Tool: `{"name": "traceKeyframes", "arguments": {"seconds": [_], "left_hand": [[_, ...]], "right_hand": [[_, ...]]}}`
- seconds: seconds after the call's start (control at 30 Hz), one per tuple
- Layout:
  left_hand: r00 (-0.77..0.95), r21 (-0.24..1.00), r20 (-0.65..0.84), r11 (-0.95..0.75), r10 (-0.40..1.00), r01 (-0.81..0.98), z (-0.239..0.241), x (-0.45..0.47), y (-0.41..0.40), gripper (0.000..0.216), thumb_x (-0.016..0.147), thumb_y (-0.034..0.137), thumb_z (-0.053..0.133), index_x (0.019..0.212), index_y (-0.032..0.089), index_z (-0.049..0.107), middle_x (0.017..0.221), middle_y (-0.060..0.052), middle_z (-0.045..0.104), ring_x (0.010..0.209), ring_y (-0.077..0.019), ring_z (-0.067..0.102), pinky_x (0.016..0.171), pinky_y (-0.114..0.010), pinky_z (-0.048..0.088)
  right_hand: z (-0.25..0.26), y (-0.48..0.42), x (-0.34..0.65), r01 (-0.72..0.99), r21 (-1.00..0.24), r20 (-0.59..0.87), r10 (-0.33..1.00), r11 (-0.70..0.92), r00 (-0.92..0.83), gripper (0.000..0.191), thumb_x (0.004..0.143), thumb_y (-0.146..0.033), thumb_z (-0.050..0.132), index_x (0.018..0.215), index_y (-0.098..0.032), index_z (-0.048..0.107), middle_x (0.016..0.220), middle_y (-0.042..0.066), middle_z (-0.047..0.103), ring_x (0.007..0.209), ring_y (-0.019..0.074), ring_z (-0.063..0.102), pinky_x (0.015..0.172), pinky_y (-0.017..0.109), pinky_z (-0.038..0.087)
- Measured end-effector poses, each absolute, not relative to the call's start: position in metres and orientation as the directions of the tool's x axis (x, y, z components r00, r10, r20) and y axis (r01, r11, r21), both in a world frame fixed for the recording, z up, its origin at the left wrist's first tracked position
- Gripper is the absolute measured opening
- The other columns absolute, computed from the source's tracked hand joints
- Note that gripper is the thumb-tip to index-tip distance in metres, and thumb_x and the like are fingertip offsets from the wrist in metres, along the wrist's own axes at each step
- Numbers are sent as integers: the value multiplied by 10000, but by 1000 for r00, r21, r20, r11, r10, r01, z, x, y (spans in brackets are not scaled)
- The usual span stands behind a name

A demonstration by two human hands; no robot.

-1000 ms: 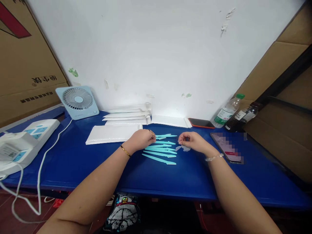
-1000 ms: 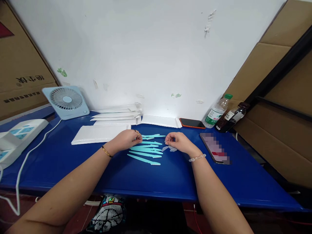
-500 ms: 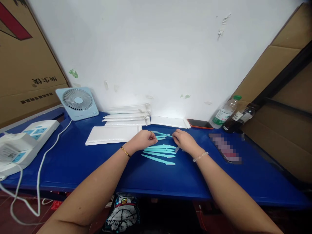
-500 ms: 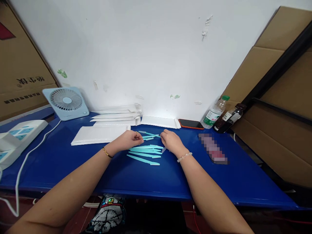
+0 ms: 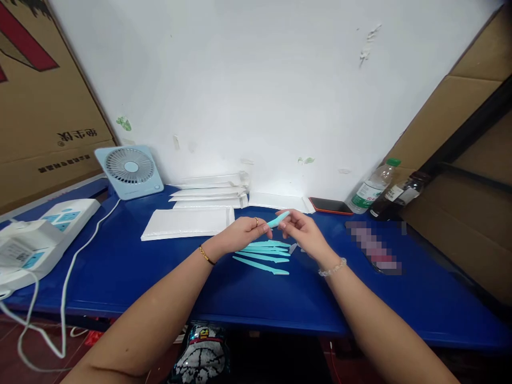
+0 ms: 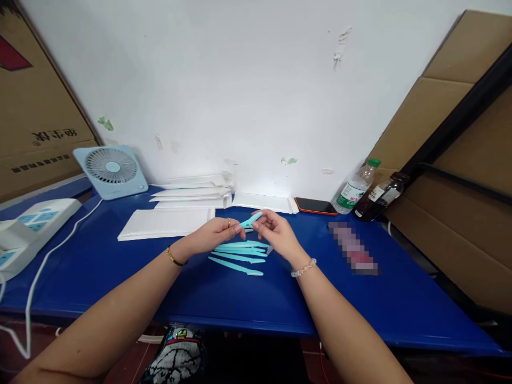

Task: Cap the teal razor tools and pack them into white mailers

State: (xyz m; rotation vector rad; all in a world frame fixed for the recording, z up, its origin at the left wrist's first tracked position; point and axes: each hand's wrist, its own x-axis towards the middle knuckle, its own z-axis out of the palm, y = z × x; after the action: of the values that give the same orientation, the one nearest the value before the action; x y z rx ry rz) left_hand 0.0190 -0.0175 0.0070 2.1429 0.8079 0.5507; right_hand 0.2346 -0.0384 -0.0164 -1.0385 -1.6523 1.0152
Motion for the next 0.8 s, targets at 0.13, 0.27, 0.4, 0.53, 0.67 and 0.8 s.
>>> {"name": "traceKeyframes", "arguments": {"seconds": [0.13, 0.27, 0.4, 0.53, 0.67, 0.8], "left_hand": [[749, 698, 80, -573, 657, 429, 7, 14, -16, 528, 911, 546, 310, 933, 180, 690, 652, 11, 499, 561, -101, 387, 546, -221, 326], [762, 622, 62, -622, 645, 476, -2, 14, -11, 534, 920, 542, 290, 916, 193, 695, 596, 14, 485, 532, -108, 392, 529, -227, 317], [742, 474, 105, -690, 662, 548, -10, 14, -7, 521, 932, 512, 290, 864, 191, 695, 708, -21, 609, 627, -136, 506, 594, -245, 364], [735, 297, 156, -741, 660, 602, -15, 16, -5, 459, 920, 480, 356, 818, 184, 690, 807, -58, 653, 749, -175, 569, 653, -266, 389], [757, 296, 145, -758, 637, 581, -18, 18, -4, 318, 879, 441, 471, 942, 228, 698, 845, -41, 652, 793, -175, 587, 662, -259, 401], [694, 296, 208, -721, 689, 627, -22, 16, 2, 311, 882, 408, 472, 1002, 215, 685, 902, -51, 649, 863, -184, 593, 747, -274, 434]], "right_hand": [[-16, -37, 241, 120, -959, 225, 946, 257, -234, 310, 759, -437, 671, 917, -174, 633, 716, 13, 597, 560, 103, 530, 551, 248, 467], [-19, -34, 249, 136, -966, 179, 950, 219, -254, 292, 757, -434, 673, 858, -161, 646, 695, 14, 607, 538, 99, 536, 529, 242, 453], [-23, -26, 279, 235, -952, 152, 969, 196, -195, 315, 736, -449, 679, 824, -148, 648, 679, 18, 615, 530, 97, 529, 526, 242, 446], [-30, -20, 304, 529, -826, 56, 961, 197, -271, 310, 724, -446, 677, 791, -143, 691, 696, 32, 623, 578, 118, 537, 545, 254, 441], [-35, -17, 297, 728, -606, 183, 947, 320, -264, 225, 753, -372, 659, 864, -187, 723, 829, 47, 623, 669, 144, 559, 627, 285, 465], [-36, -9, 272, 771, -429, 293, 880, 471, -374, 270, 838, -284, 573, 1088, -232, 661, 1007, 71, 619, 873, 191, 583, 777, 330, 467]]}}
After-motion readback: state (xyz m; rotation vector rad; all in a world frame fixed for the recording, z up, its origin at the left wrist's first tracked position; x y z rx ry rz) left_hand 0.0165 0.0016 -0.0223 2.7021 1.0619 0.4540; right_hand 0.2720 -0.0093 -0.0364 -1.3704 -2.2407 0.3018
